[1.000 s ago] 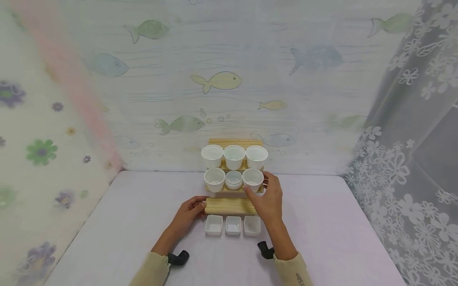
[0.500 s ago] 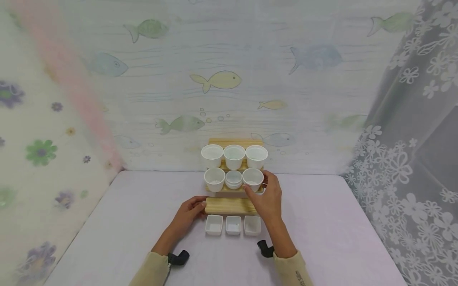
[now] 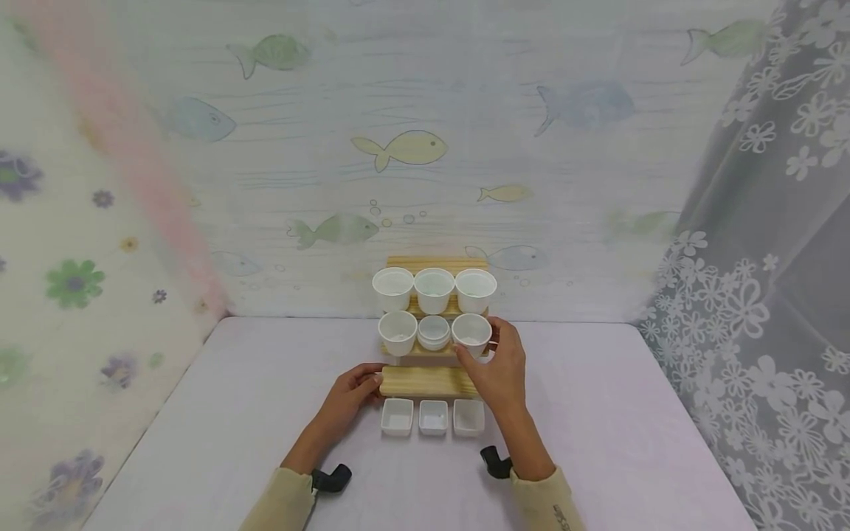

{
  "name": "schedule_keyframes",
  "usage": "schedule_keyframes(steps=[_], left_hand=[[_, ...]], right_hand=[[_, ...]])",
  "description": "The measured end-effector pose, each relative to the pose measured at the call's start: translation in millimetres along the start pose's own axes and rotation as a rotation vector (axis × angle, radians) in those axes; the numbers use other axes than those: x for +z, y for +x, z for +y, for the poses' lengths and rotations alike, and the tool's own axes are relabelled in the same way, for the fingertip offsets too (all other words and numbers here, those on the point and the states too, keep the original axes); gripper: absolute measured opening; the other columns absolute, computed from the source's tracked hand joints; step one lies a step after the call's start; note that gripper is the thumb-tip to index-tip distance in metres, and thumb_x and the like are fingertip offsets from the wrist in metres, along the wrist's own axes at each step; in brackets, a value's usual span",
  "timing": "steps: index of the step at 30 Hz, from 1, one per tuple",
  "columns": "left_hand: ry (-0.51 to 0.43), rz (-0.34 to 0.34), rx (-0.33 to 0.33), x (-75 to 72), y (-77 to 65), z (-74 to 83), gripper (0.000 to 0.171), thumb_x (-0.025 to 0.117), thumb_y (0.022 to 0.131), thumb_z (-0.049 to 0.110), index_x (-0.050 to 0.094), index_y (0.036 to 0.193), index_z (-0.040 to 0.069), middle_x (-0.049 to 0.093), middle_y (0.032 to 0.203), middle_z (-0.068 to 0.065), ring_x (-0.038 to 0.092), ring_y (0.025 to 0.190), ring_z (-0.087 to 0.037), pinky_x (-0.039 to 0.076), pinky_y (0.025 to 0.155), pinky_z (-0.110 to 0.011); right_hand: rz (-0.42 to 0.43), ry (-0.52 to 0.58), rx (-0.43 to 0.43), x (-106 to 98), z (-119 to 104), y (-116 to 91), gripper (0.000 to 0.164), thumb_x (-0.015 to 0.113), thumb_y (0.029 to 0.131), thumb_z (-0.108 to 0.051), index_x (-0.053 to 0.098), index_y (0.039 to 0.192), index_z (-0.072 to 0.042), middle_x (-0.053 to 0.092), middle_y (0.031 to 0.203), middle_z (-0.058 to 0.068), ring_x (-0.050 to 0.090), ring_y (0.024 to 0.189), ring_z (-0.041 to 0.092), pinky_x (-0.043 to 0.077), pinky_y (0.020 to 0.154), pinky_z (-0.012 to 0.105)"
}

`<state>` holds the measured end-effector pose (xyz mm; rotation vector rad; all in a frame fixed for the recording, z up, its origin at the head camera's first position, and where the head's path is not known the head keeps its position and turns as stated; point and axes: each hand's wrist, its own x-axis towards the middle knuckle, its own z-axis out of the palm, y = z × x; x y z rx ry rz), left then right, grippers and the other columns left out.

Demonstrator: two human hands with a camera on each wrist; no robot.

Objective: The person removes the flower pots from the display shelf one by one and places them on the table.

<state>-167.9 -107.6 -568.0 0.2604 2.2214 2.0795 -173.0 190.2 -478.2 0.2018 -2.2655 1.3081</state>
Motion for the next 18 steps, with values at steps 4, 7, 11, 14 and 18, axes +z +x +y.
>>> schedule_keyframes(steps=[4, 7, 11, 14, 18], left_hand=[[-0.007, 0.001, 0.001, -0.5, 0.6, 0.3, 0.036, 0.064, 0.108, 0.024, 0.064, 0.138, 0.004, 0.074, 0.106, -0.011, 0.068, 0.093, -0.02, 0.058, 0.077, -0.027], [-0.013, -0.002, 0.001, -0.8, 0.5, 1.4, 0.037, 0.064, 0.108, 0.024, 0.064, 0.138, 0.004, 0.073, 0.107, -0.011, 0.068, 0.093, -0.02, 0.058, 0.078, -0.027], [-0.007, -0.002, 0.001, -0.5, 0.0, 2.1, 0.037, 0.064, 0.108, 0.023, 0.064, 0.139, 0.003, 0.073, 0.107, -0.011, 0.069, 0.093, -0.019, 0.059, 0.078, -0.027], [-0.007, 0.001, -0.003, -0.2, 0.4, 1.2, 0.035, 0.064, 0.108, 0.023, 0.065, 0.138, 0.005, 0.073, 0.107, -0.011, 0.068, 0.093, -0.02, 0.058, 0.077, -0.027], [-0.015, 0.0, -0.006, 0.4, -0.1, 1.4, 0.034, 0.065, 0.108, 0.023, 0.065, 0.138, 0.007, 0.073, 0.106, -0.011, 0.068, 0.093, -0.022, 0.058, 0.077, -0.027]], right_hand=[[-0.001, -0.015, 0.002, -4, 1, -2, 0.071, 0.094, 0.082, -0.015, 0.054, 0.139, 0.003, 0.062, 0.128, 0.017, 0.066, 0.115, 0.032, 0.059, 0.096, 0.048], [-0.006, -0.031, 0.007, -7, 2, -3, 0.071, 0.093, 0.082, -0.015, 0.054, 0.139, 0.003, 0.062, 0.128, 0.017, 0.066, 0.115, 0.032, 0.059, 0.097, 0.048], [-0.017, -0.045, 0.017, -11, 1, -5, 0.072, 0.093, 0.083, -0.015, 0.053, 0.14, 0.002, 0.062, 0.128, 0.017, 0.065, 0.115, 0.032, 0.059, 0.098, 0.047], [-0.02, -0.042, 0.018, -14, 1, -6, 0.073, 0.093, 0.083, -0.016, 0.053, 0.141, 0.001, 0.062, 0.128, 0.017, 0.065, 0.115, 0.031, 0.059, 0.098, 0.046], [-0.024, -0.037, 0.015, -18, 1, -8, 0.073, 0.094, 0.082, -0.016, 0.053, 0.141, 0.001, 0.062, 0.129, 0.016, 0.065, 0.116, 0.031, 0.058, 0.099, 0.045]])
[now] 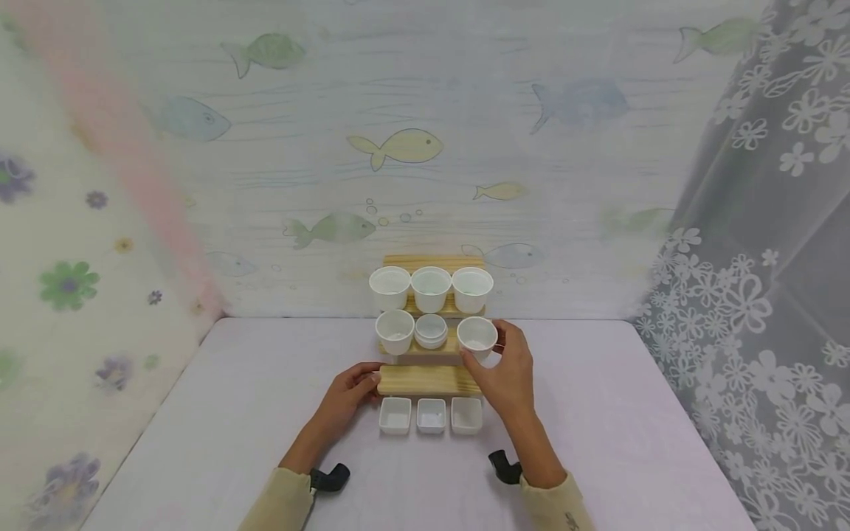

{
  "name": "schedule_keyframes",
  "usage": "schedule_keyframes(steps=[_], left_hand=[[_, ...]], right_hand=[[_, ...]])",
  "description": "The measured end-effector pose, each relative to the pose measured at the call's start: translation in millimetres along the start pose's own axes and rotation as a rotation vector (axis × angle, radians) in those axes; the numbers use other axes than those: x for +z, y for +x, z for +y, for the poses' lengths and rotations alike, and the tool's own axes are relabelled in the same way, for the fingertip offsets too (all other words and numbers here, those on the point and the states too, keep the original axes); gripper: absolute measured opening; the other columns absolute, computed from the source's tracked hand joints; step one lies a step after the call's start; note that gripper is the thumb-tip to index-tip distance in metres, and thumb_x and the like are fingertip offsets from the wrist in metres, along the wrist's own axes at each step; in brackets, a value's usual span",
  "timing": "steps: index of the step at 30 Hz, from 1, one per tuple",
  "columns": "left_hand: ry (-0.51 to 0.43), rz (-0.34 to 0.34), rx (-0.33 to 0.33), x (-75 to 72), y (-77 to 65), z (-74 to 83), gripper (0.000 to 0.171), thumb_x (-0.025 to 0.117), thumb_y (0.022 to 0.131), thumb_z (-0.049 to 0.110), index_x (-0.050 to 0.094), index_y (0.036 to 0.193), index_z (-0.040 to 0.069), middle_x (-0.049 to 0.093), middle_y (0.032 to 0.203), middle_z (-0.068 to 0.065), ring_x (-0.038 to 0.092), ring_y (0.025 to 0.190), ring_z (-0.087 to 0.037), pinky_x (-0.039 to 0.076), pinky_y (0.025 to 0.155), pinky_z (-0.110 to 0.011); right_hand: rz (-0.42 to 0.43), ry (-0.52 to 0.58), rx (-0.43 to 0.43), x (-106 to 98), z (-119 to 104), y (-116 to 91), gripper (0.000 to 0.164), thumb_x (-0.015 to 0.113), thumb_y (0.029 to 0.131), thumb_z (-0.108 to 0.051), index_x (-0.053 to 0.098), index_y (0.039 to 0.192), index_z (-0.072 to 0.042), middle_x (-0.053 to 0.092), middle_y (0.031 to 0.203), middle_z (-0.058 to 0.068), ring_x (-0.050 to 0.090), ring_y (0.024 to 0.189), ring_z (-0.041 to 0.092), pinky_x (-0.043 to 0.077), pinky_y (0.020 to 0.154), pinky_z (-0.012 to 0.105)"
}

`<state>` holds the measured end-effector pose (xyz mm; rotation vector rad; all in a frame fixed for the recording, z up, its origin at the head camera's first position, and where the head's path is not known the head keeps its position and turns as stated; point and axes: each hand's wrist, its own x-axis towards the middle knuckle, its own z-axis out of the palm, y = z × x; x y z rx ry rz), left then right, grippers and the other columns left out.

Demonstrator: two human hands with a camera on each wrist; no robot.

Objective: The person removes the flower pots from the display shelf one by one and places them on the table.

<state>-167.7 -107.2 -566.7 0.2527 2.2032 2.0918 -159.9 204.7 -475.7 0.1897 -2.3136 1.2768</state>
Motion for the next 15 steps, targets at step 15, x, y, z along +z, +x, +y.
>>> schedule_keyframes(steps=[15], left_hand=[[0.01, -0.031, 0.014, -11.4, 17.7, -3.8, 0.036, 0.064, 0.108, 0.023, 0.065, 0.139, 0.004, 0.072, 0.106, -0.012, 0.067, 0.092, -0.02, 0.058, 0.076, -0.027]], right_hand=[[0.01, -0.054, 0.002, -7, 2, -8, 0.073, 0.094, 0.08, -0.012, 0.054, 0.139, 0.003, 0.063, 0.127, 0.016, 0.066, 0.115, 0.03, 0.056, 0.096, 0.023]])
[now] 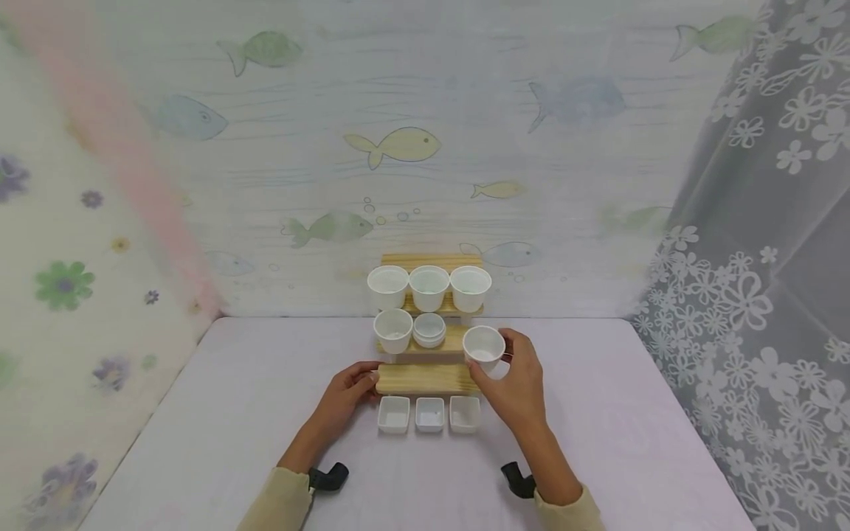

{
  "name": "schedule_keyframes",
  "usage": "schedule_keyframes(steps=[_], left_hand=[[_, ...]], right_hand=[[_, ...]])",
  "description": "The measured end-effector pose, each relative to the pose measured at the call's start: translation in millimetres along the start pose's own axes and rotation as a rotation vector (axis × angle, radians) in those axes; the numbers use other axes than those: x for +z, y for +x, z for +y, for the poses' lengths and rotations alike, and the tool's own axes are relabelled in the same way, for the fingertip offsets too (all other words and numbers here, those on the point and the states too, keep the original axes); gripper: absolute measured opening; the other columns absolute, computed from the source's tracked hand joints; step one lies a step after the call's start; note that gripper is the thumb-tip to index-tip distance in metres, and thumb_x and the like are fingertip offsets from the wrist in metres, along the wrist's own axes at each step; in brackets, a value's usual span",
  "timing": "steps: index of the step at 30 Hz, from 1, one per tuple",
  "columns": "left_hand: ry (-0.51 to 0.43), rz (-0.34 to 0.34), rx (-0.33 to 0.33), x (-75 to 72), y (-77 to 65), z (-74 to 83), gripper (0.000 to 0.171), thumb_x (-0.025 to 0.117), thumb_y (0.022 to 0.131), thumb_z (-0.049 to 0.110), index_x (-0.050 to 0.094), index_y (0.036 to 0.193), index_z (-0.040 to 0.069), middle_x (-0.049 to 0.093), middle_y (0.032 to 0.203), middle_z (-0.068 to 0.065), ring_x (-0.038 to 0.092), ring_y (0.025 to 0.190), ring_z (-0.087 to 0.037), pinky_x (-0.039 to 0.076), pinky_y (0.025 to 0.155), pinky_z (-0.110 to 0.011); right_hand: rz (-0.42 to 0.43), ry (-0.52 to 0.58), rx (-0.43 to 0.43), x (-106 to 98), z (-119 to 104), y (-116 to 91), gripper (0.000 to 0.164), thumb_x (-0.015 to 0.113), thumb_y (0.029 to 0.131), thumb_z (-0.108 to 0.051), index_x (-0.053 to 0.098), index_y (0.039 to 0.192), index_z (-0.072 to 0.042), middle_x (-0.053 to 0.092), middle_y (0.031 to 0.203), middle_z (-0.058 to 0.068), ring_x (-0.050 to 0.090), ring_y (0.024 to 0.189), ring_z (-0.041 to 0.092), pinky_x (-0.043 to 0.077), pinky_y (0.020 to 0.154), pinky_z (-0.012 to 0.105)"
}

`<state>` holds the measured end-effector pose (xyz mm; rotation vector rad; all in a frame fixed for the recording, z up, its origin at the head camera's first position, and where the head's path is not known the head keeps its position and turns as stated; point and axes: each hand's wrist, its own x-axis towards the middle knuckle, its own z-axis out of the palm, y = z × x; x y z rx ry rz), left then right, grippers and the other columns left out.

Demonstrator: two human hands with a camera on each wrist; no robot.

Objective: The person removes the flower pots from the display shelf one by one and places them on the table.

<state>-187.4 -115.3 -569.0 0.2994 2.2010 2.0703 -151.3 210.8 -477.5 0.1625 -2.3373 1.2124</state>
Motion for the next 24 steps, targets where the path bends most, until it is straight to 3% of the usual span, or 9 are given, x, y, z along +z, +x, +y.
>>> schedule_keyframes(steps=[3, 5, 24], left_hand=[[0.002, 0.0, 0.0, -0.7, 0.4, -0.4, 0.036, 0.064, 0.108, 0.023, 0.065, 0.139, 0.004, 0.072, 0.106, -0.012, 0.068, 0.092, -0.02, 0.058, 0.076, -0.027], [0.003, -0.001, 0.005, -1.2, 1.0, -1.1, 0.036, 0.064, 0.108, 0.023, 0.064, 0.139, 0.003, 0.073, 0.106, -0.011, 0.068, 0.092, -0.02, 0.058, 0.076, -0.027], [0.018, 0.007, 0.011, -2.6, 5.4, -6.3, 0.036, 0.065, 0.108, 0.023, 0.064, 0.138, 0.003, 0.074, 0.107, -0.01, 0.069, 0.092, -0.018, 0.058, 0.077, -0.027]], right_hand=[[-0.004, -0.003, 0.004, -2, 0, -3, 0.073, 0.094, 0.08, -0.011, 0.054, 0.139, 0.004, 0.063, 0.127, 0.017, 0.065, 0.115, 0.031, 0.058, 0.098, 0.042], [-0.008, -0.005, 0.009, -3, 1, -4, 0.073, 0.093, 0.08, -0.009, 0.053, 0.139, 0.004, 0.062, 0.128, 0.017, 0.065, 0.116, 0.032, 0.057, 0.098, 0.047], [-0.03, -0.032, 0.014, -15, 3, -18, 0.073, 0.09, 0.081, -0.007, 0.052, 0.142, 0.006, 0.06, 0.133, 0.02, 0.064, 0.119, 0.036, 0.056, 0.1, 0.053]])
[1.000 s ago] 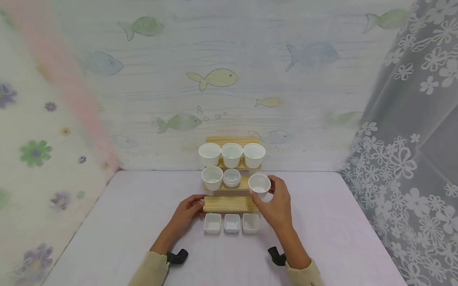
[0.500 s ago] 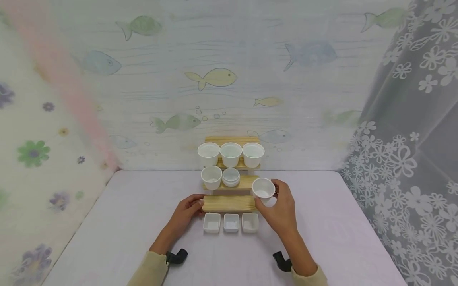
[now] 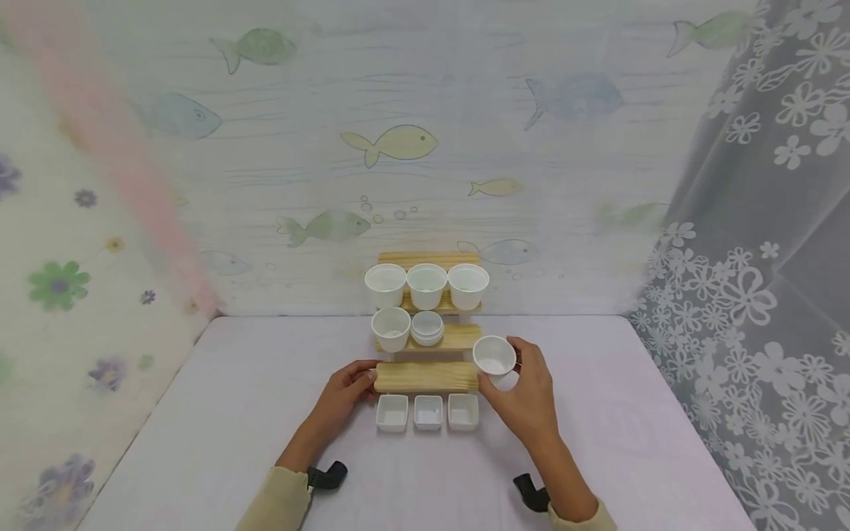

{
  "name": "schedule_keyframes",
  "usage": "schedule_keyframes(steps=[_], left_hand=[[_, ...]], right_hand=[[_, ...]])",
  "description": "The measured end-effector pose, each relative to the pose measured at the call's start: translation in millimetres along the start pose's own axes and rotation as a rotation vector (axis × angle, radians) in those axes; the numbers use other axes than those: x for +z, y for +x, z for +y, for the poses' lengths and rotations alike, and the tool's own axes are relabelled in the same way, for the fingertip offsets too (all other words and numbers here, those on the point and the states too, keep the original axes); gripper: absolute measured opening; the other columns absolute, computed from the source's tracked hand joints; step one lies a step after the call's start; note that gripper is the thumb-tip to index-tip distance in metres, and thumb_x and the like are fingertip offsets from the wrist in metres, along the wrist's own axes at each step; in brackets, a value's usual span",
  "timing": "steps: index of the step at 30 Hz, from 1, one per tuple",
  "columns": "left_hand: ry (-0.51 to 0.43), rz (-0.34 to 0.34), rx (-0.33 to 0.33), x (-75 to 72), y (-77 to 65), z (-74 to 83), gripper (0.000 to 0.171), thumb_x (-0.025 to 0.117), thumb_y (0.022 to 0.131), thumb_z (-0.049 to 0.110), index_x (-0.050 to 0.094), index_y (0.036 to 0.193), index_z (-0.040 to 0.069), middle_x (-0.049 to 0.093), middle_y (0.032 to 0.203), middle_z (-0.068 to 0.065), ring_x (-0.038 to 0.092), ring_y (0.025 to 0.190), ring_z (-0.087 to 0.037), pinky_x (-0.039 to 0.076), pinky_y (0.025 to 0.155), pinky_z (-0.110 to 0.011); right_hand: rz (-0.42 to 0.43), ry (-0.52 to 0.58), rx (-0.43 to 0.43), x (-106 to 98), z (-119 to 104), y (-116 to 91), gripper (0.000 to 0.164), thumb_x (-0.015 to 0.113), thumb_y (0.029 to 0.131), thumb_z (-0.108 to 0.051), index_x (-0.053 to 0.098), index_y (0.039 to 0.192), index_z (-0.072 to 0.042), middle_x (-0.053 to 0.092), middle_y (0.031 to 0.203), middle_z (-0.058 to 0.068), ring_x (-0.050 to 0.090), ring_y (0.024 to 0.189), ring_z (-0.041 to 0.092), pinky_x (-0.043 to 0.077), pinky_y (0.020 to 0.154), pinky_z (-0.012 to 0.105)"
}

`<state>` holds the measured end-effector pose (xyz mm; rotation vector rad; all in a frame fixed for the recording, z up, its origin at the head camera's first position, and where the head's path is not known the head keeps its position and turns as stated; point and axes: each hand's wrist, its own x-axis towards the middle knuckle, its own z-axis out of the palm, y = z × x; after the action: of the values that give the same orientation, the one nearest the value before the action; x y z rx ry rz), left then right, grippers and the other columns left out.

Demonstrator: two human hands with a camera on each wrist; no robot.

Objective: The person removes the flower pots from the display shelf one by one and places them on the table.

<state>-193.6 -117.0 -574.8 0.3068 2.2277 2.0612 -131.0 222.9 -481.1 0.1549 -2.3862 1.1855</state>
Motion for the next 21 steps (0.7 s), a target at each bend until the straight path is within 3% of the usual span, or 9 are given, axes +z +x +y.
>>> schedule_keyframes(steps=[21], left_hand=[[-0.027, -0.004, -0.025, -0.3, 0.2, 0.9, 0.037, 0.064, 0.108, 0.022, 0.064, 0.139, 0.003, 0.073, 0.108, -0.011, 0.068, 0.093, -0.018, 0.057, 0.078, -0.027]], right_hand=[[-0.034, -0.044, 0.039, -6, 9, -17, 0.071, 0.09, 0.08, -0.009, 0.051, 0.137, 0.005, 0.061, 0.127, 0.02, 0.065, 0.117, 0.038, 0.057, 0.096, 0.058]])
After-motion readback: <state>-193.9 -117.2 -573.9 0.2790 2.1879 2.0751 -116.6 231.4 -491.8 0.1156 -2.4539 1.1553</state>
